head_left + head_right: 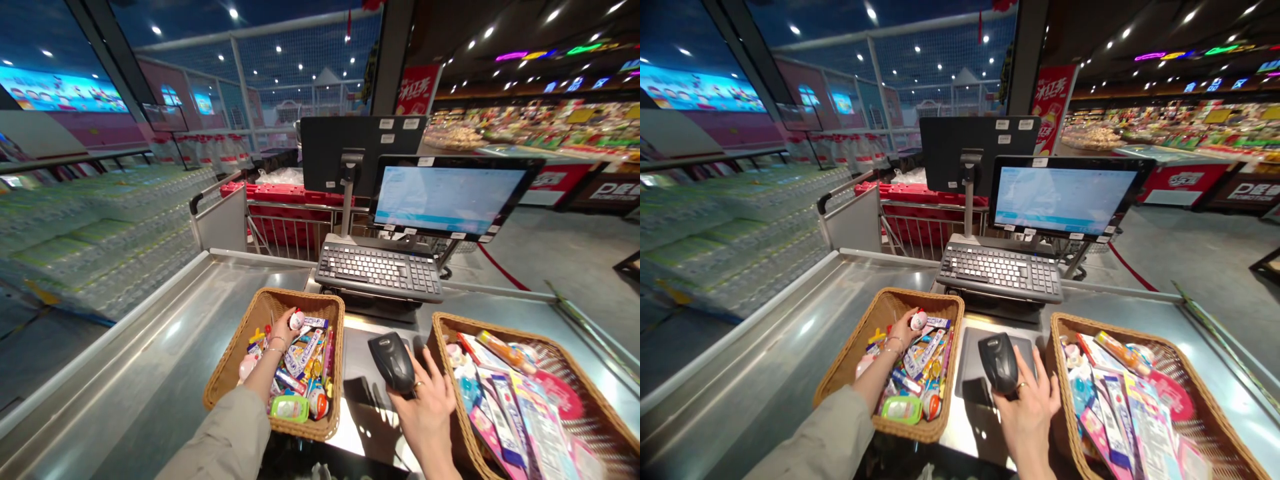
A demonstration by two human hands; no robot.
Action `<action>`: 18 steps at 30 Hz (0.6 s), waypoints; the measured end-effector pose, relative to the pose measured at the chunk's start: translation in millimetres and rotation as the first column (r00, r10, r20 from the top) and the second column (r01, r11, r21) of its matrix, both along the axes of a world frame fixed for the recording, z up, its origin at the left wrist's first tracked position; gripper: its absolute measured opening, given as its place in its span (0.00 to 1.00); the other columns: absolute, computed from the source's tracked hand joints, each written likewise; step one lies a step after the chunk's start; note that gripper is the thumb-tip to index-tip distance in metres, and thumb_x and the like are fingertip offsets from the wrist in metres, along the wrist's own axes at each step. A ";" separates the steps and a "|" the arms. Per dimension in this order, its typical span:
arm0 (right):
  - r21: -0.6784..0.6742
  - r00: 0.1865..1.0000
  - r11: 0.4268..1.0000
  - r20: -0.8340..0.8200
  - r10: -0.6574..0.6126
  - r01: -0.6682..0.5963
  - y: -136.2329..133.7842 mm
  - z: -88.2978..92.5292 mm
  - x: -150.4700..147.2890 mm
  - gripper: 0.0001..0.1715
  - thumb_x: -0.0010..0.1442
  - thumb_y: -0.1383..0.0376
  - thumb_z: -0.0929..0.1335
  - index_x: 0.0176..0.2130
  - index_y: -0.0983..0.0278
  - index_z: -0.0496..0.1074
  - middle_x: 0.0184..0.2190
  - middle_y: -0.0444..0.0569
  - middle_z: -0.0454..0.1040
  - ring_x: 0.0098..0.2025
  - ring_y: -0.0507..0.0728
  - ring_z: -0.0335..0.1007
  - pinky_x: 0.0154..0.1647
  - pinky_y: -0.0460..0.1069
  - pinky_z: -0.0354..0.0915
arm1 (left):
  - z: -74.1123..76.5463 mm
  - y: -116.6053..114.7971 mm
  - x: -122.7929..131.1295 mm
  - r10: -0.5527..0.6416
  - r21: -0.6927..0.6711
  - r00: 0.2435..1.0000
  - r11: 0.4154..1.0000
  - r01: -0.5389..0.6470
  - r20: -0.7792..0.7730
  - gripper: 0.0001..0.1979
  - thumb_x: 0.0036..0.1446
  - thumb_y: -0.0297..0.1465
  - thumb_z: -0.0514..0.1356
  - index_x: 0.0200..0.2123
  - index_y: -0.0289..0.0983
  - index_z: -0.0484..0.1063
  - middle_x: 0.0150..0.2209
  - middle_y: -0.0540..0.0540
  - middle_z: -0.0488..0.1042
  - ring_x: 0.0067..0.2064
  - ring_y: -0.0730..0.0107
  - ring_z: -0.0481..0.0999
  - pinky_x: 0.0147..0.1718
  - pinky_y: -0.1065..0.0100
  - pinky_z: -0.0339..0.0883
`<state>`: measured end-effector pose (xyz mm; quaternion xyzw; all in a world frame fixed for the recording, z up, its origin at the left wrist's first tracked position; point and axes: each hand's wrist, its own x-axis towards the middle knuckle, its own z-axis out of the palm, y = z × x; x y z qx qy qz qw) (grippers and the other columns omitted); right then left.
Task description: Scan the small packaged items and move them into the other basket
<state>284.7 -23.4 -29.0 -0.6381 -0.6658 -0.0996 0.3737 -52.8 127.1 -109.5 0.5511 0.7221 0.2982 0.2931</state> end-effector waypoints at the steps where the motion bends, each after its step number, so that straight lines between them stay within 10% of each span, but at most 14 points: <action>1: 0.006 1.000 1.000 0.008 -0.001 0.001 -0.2 0.7 0.7 0.16 0.55 0.56 0.66 0.42 0.59 0.74 0.52 0.49 0.75 0.62 0.66 0.59 0.62 0.66 0.47 | 2.0 -0.3 0.1 -0.017 -0.001 0.998 1.000 0.017 -0.056 0.37 0.44 0.23 0.70 0.59 0.40 0.66 0.49 0.45 0.78 0.49 0.62 0.77 0.52 0.63 0.68; 18: 0.088 0.999 0.996 0.040 -0.010 0.006 -2.7 6.8 4.3 0.14 0.57 0.57 0.65 0.40 0.61 0.73 0.50 0.52 0.76 0.62 0.68 0.60 0.60 0.66 0.49 | 54.1 -18.0 18.4 -0.165 0.039 0.680 0.961 0.275 -0.714 0.24 0.53 0.32 0.63 0.55 0.44 0.71 0.67 0.45 0.57 0.69 0.48 0.51 0.65 0.39 0.38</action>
